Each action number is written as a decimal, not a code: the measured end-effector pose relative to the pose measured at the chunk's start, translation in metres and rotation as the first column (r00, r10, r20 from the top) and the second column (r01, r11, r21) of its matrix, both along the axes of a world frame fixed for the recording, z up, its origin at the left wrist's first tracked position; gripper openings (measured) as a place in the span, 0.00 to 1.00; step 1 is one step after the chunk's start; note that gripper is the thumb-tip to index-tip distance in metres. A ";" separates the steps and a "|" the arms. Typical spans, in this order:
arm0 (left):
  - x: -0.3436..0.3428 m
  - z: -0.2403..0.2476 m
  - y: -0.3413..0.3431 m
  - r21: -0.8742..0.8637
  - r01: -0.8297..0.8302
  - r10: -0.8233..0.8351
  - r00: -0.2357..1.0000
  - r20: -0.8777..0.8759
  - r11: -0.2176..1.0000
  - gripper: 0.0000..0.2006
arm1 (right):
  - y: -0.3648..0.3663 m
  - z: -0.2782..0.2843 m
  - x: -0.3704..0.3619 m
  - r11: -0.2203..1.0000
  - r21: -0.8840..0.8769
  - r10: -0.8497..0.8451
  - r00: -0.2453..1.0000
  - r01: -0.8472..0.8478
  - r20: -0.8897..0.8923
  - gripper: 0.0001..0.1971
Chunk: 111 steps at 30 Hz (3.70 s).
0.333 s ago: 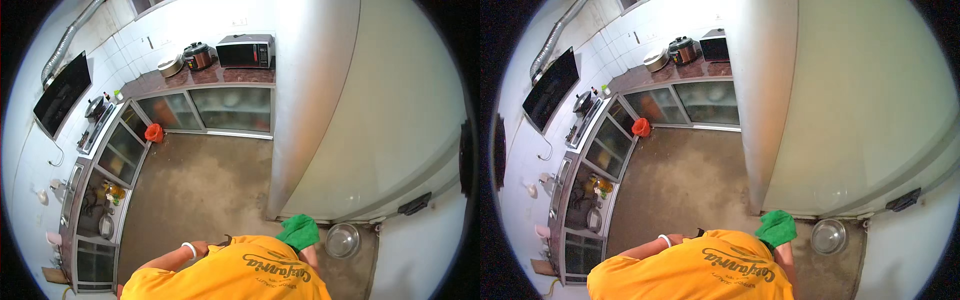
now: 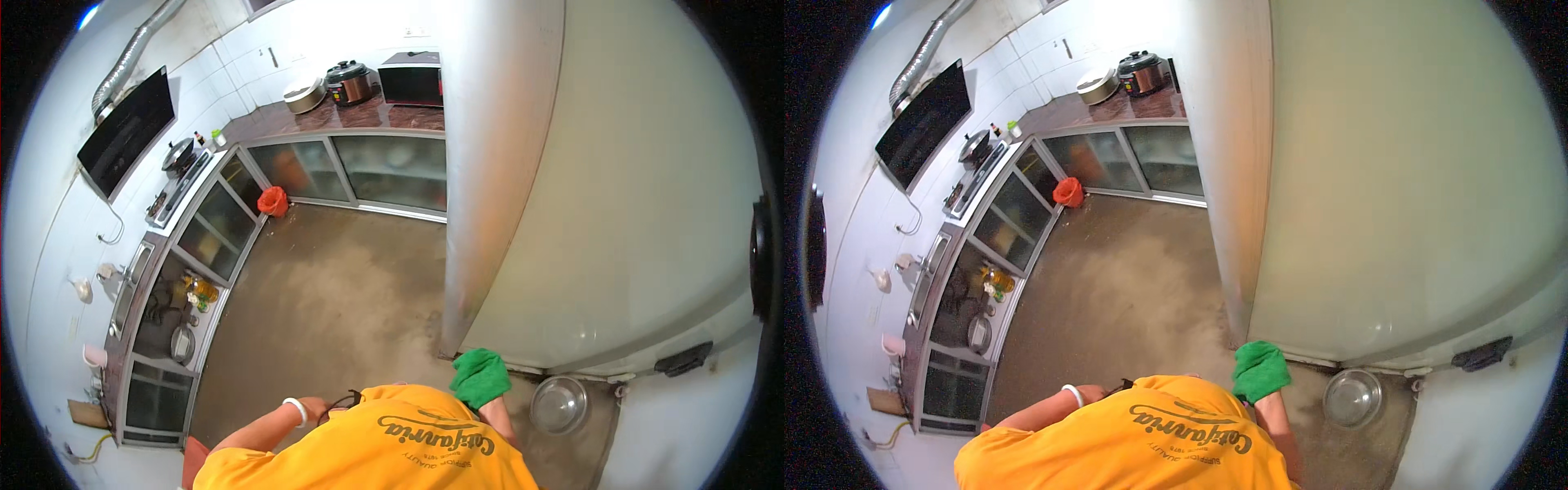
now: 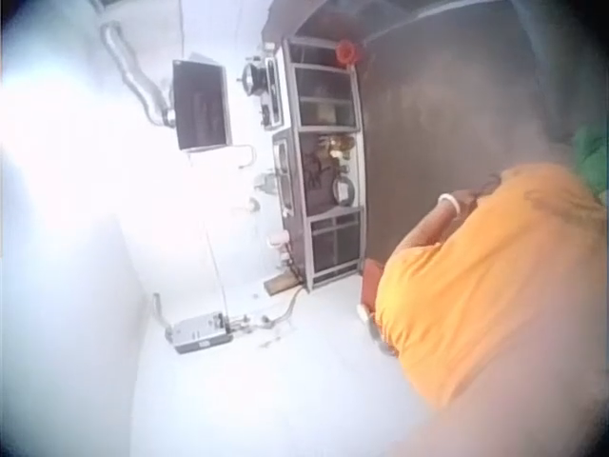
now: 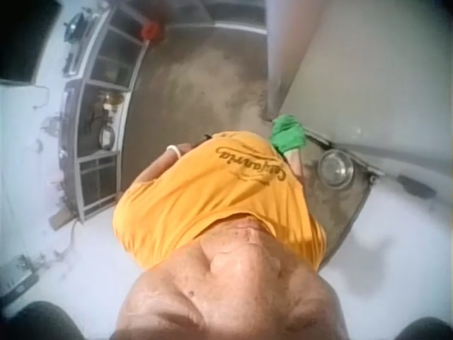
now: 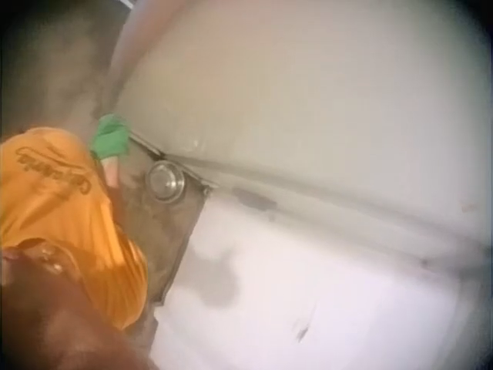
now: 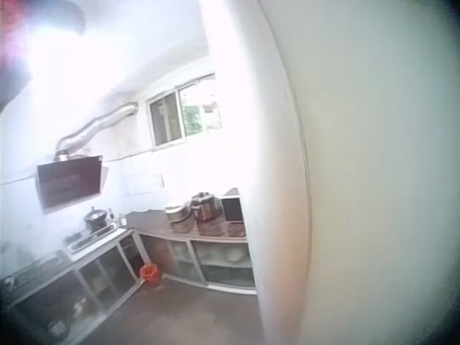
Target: Cleaning a bathroom sliding door frame and surface with a green cloth.
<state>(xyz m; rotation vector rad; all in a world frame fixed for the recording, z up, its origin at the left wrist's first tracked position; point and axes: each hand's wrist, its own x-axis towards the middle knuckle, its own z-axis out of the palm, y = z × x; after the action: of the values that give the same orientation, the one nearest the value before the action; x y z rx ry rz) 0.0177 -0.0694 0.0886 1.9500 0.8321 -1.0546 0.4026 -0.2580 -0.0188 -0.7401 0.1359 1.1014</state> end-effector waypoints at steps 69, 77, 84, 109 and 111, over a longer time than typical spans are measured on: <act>-0.155 -0.114 0.057 -0.180 -0.650 0.671 0.681 0.293 0.738 0.21 | 0.150 0.168 0.039 0.377 0.603 0.121 -0.683 0.703 0.720 0.28; -0.129 -0.139 0.066 -0.154 -0.634 0.649 0.709 0.276 0.758 0.19 | 0.131 0.048 0.012 0.527 0.280 0.118 -0.396 0.802 0.911 0.30; -0.134 -0.147 0.044 -0.268 -0.785 0.824 0.561 0.077 0.559 0.19 | 0.124 0.095 0.033 0.591 0.287 -0.064 -0.311 0.754 0.948 0.20; -0.060 -0.208 0.204 -0.104 -0.217 0.234 0.953 0.195 0.971 0.28 | 0.156 0.251 0.043 0.289 0.673 0.203 -0.730 0.681 0.652 0.19; -0.032 -0.173 0.198 -0.085 -0.142 0.155 0.973 0.172 0.986 0.25 | 0.149 0.196 0.043 0.258 0.643 0.236 -0.693 0.721 0.681 0.19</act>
<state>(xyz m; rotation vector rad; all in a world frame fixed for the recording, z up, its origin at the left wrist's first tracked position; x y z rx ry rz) -0.0140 0.1291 -0.0841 1.8586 0.8157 -0.7986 0.4452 -0.1090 0.1775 -1.7354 -0.6136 -1.4517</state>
